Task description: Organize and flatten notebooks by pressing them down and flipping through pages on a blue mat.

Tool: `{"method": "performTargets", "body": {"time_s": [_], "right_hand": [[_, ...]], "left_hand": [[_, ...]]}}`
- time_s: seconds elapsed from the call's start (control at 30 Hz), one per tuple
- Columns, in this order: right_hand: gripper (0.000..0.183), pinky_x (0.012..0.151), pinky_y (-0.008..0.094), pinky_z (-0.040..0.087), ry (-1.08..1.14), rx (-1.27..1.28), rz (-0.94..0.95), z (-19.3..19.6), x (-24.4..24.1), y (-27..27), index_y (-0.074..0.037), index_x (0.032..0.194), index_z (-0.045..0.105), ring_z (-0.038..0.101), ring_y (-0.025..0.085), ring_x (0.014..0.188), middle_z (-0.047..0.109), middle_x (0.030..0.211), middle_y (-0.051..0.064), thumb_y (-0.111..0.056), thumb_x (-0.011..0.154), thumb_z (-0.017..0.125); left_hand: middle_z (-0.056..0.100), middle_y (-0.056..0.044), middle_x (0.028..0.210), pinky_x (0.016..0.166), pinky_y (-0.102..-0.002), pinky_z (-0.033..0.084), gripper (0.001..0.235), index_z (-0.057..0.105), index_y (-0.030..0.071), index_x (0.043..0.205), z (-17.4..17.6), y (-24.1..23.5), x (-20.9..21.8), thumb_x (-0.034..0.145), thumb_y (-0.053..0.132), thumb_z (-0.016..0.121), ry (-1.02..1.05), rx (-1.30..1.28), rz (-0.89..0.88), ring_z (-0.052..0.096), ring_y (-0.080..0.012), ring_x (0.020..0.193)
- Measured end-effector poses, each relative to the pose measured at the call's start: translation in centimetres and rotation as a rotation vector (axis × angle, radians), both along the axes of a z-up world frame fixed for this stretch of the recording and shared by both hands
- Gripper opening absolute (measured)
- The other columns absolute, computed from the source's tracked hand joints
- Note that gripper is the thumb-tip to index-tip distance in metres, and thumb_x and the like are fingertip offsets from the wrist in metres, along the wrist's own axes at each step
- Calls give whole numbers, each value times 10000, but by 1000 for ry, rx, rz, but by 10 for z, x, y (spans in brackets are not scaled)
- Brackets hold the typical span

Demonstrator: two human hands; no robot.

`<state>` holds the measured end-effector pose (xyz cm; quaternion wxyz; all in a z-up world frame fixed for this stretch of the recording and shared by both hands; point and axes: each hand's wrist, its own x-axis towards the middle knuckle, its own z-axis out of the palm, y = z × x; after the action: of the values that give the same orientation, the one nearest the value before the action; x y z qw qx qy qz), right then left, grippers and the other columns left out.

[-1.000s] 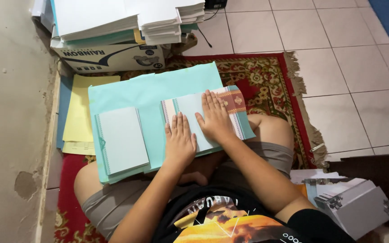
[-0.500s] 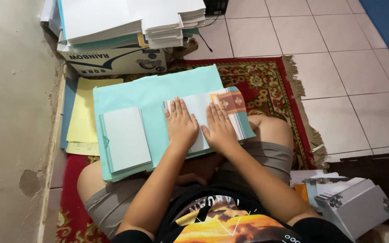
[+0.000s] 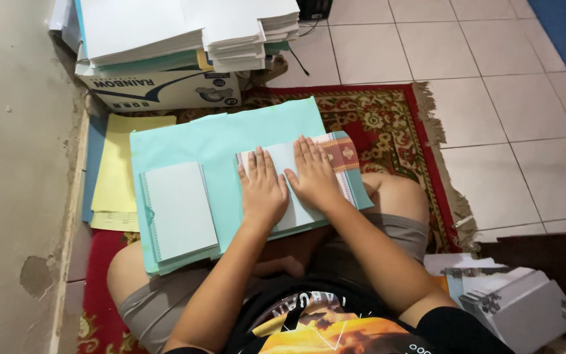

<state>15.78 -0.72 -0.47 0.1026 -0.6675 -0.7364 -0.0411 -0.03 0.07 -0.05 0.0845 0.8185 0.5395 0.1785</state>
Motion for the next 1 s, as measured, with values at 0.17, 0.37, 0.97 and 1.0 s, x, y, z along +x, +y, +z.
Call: {"method": "performTargets", "body": {"time_s": [0.17,0.37,0.97,1.0], "right_hand": [[731,1223,500,215,12,32,16,-10,2,17,5,1530,398,360,336,1495,402,1593,216,-523,1025,371],[721,1245,487,167,5,50,3,-10,-1,-2,6,1543,381,331,338,1509,371,1613,220,-499,1029,382],[699,1260,478,140,-8,104,-8,-1,-8,-36,28,1521,417,343,343,1501,405,1591,233,-438,1001,454],[700,1262,473,132,-14,80,-20,1,-8,-37,16,1533,403,327,334,1510,387,1605,221,-437,1002,449]], "left_hand": [[289,-227,1641,1224,-595,109,697,322,-24,1557,1,1,1,980,361,388,10,-5,8,248,-382,1526],[306,-225,1637,1223,-590,111,697,334,-21,1557,-9,2,2,978,363,396,-9,31,16,268,-375,1523],[247,-263,1644,1207,-637,97,677,320,56,1585,7,-27,2,1000,392,366,99,-52,-33,175,-446,1538],[241,-259,1648,1205,-646,95,673,313,70,1592,8,-23,4,1004,393,360,91,-74,-34,173,-449,1538]]}}
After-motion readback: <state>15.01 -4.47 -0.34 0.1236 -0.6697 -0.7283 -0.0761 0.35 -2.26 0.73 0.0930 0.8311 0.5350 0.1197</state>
